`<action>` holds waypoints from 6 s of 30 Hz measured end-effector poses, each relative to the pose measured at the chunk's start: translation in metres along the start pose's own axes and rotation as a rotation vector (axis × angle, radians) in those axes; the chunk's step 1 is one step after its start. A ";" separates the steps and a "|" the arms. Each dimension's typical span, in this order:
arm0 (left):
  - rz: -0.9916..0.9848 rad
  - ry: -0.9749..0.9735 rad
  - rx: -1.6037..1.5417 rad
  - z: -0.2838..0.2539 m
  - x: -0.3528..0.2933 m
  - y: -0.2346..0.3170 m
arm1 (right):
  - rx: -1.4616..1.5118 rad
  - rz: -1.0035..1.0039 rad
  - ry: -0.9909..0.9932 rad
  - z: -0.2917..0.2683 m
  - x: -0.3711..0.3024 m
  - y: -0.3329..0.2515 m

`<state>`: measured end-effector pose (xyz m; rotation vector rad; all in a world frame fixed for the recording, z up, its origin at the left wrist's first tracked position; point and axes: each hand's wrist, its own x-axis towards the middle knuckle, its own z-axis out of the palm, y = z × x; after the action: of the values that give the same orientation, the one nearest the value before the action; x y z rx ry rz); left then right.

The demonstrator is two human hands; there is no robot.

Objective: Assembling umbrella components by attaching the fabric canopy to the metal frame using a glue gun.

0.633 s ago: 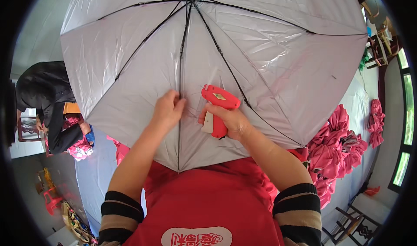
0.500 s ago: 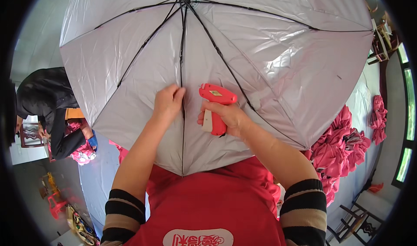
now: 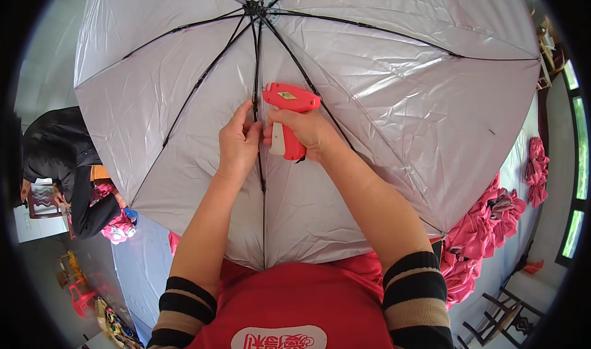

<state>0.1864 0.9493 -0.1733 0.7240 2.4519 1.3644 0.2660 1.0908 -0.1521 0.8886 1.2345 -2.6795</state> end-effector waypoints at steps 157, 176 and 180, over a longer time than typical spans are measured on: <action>0.056 0.055 -0.079 0.016 -0.004 -0.005 | -0.008 0.011 -0.072 -0.019 -0.013 0.009; 0.066 0.031 -0.090 0.020 -0.006 0.006 | 0.037 0.153 -0.169 -0.024 -0.003 0.001; 0.080 0.067 -0.083 0.023 -0.012 0.001 | -0.123 0.016 -0.148 -0.022 -0.006 0.008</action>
<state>0.2062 0.9599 -0.1848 0.7759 2.4242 1.5339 0.2837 1.1003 -0.1653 0.6682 1.3347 -2.5706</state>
